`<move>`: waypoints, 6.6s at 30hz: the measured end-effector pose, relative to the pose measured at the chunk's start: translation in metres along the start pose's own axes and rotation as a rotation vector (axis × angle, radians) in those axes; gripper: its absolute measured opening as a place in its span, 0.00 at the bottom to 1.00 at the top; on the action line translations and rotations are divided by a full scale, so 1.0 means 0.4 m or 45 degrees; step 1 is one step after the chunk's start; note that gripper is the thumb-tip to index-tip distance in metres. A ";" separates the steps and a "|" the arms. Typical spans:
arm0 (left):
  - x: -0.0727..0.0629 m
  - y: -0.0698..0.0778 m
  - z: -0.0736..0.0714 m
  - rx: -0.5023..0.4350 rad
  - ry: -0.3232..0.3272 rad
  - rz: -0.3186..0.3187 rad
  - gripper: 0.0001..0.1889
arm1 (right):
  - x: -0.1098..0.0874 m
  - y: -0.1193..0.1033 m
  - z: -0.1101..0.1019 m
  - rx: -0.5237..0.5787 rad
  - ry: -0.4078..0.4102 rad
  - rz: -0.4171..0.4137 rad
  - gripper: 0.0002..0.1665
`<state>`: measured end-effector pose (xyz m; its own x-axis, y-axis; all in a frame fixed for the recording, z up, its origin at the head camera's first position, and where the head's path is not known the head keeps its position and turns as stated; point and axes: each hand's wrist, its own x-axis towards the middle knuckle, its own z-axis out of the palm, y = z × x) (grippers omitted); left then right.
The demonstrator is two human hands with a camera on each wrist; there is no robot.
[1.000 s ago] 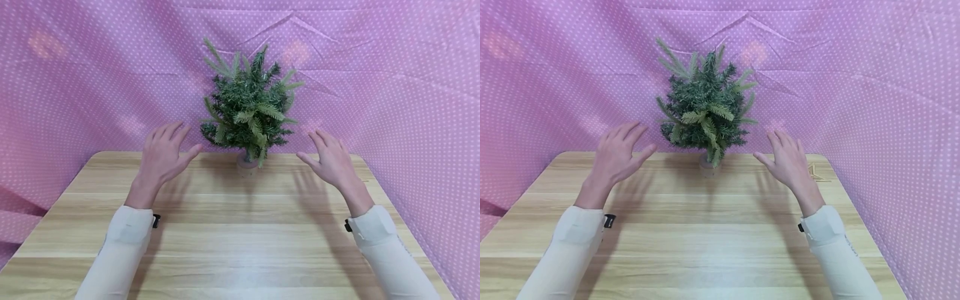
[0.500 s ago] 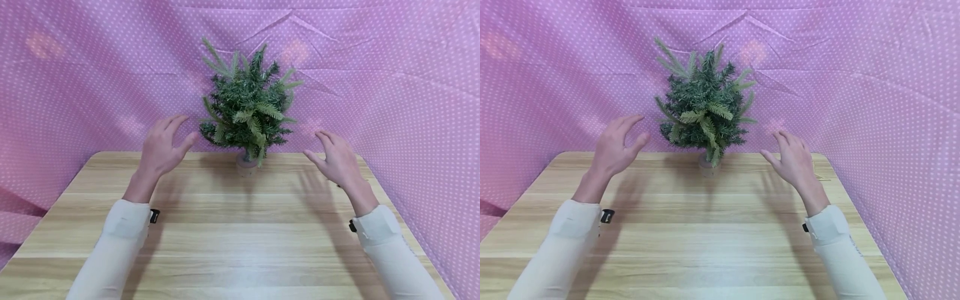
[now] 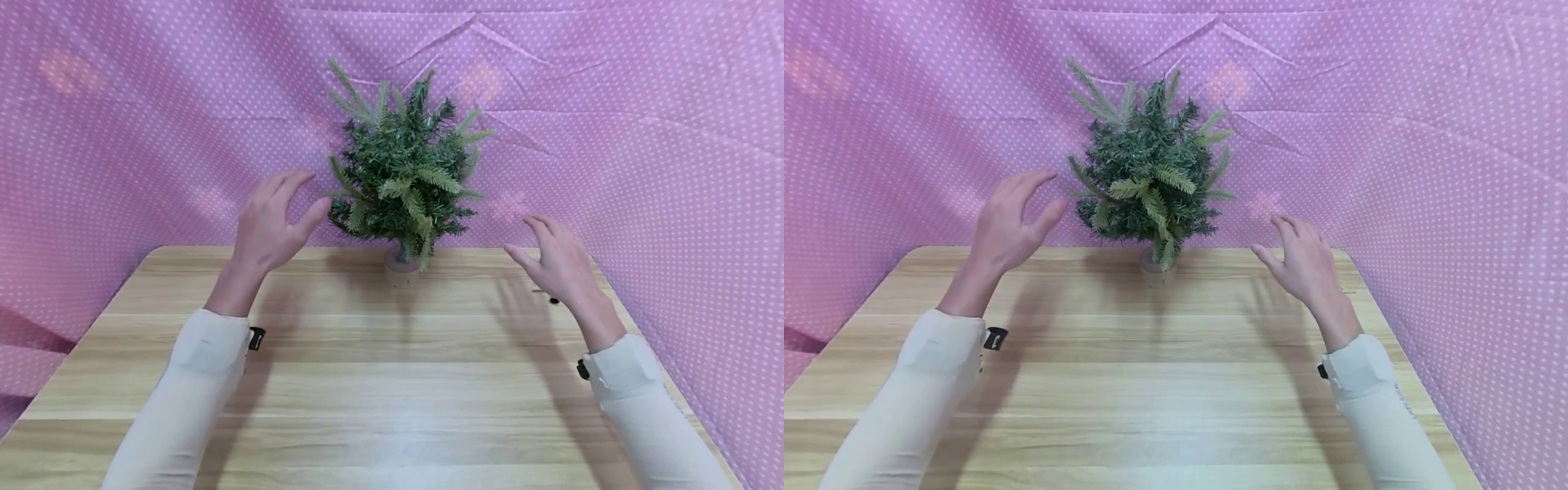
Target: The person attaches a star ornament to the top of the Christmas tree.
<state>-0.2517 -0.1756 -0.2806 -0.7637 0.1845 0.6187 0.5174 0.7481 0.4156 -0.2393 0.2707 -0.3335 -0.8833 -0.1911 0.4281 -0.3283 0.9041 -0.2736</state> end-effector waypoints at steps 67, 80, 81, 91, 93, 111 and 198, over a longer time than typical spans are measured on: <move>0.165 0.103 0.019 -0.162 -0.116 0.133 0.34 | -0.059 0.181 0.022 0.151 -0.198 0.187 0.46; 0.195 0.131 0.033 -0.236 -0.134 0.198 0.32 | -0.067 0.224 0.021 0.170 -0.293 0.223 0.51; 0.197 0.131 0.034 -0.235 -0.136 0.188 0.32 | -0.067 0.226 0.022 0.169 -0.300 0.222 0.51; 0.211 0.142 0.044 -0.163 -0.175 0.193 0.32 | -0.069 0.244 0.025 0.179 -0.348 0.258 0.53; 0.214 0.146 0.043 -0.149 -0.172 0.199 0.32 | -0.067 0.248 0.025 0.187 -0.355 0.263 0.54; 0.243 0.191 0.038 -0.037 -0.332 0.116 0.36 | -0.073 0.298 0.031 0.207 -0.356 0.313 0.57; 0.283 0.219 0.089 0.331 -0.470 0.064 0.47 | -0.086 0.376 0.050 0.285 -0.512 0.408 0.57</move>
<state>-0.3067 -0.0665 -0.1978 -0.8510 0.4044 0.3351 0.4793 0.8588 0.1809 -0.2649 0.4055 -0.4068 -0.9943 -0.0907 -0.0565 -0.0470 0.8461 -0.5309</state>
